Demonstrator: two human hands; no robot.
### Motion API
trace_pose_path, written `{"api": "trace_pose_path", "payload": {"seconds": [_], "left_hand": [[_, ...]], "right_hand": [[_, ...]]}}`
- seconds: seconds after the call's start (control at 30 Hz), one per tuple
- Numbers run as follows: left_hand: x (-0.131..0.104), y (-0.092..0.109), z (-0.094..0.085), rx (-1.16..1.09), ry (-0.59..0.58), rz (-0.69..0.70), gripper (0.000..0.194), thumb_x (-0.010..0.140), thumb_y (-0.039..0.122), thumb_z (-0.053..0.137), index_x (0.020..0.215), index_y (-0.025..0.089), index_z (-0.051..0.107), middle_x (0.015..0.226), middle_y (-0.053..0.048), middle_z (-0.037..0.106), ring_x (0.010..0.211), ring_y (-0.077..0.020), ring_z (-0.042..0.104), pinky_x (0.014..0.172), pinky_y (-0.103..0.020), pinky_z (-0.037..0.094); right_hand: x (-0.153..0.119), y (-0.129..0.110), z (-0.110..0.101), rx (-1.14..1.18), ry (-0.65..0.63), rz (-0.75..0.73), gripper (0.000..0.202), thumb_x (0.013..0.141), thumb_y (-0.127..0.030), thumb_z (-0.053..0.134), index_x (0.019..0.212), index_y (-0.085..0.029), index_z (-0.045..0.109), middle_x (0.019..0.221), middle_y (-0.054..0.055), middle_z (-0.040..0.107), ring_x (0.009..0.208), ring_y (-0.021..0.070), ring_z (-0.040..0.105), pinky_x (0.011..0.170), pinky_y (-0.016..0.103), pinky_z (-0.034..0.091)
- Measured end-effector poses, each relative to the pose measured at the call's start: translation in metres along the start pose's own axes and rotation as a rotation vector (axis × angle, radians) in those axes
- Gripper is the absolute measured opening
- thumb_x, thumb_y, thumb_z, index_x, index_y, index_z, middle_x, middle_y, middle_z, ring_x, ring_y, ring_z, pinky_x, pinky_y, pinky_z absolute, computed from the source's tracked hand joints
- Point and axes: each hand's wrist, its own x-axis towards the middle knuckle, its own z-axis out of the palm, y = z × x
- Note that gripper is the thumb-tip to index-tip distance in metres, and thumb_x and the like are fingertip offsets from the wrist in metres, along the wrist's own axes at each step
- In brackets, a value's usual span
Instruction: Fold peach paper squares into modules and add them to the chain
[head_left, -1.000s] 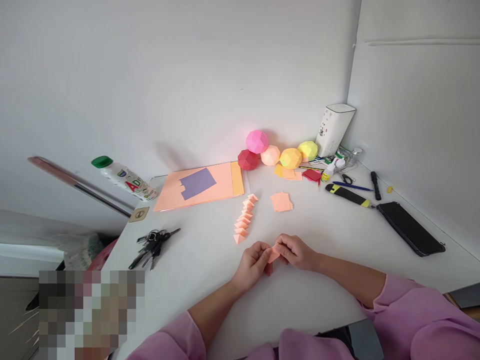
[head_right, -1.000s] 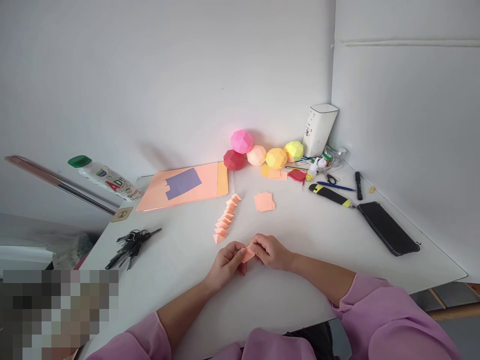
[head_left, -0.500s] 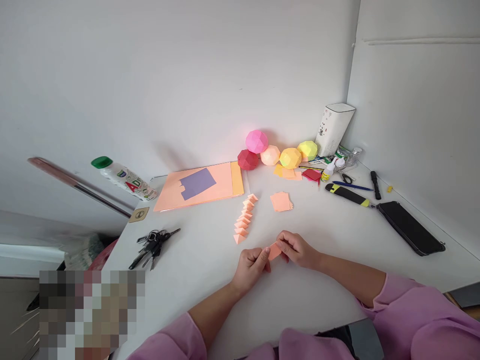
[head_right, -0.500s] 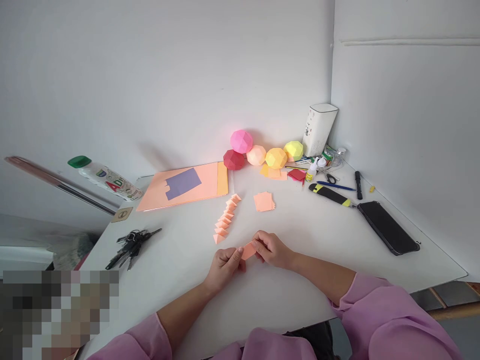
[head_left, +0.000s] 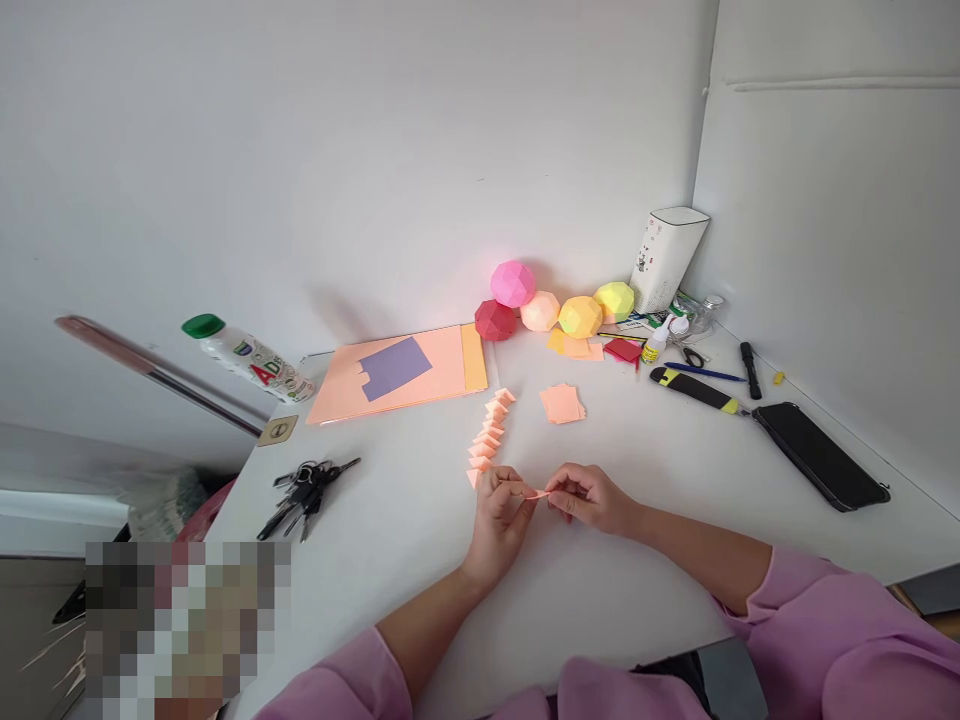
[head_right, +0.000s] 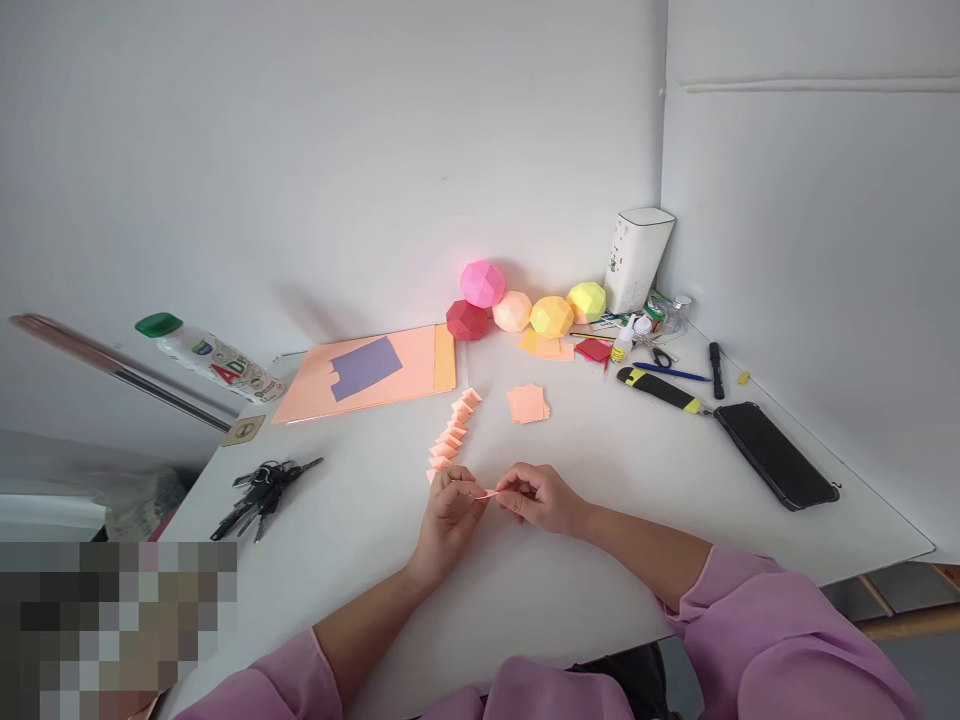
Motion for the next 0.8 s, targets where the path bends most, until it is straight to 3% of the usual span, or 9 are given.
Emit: {"api": "trace_pose_path", "payload": {"seconds": [0.27,0.8], "left_hand": [[-0.0024,-0.0071,0.0019,0.056,0.092,0.095,0.016,0.075,0.005,0.056,0.071,0.021,0.054,0.092,-0.002,0.040,0.097,-0.0176,0.044,0.079,-0.033,0.045],[-0.0038,-0.0064,0.0001,-0.035,0.016,-0.038,0.018,0.077,0.012,0.056,0.061,0.019,0.052,0.095,-0.004,0.041,0.097,-0.0182,0.046,0.079,-0.033,0.045]], "right_hand": [[-0.0003,0.0068,-0.0015,0.058,-0.013,0.011,0.024,0.081,-0.037,0.059,0.092,-0.017,0.057,0.077,0.003,0.061,0.065,0.0137,0.060,0.062,0.029,0.049],[-0.0008,0.0053,-0.0026,0.090,-0.026,0.052,0.028,0.079,-0.039,0.061,0.093,-0.015,0.060,0.075,0.003,0.062,0.063,0.0131,0.060,0.061,0.029,0.050]]}}
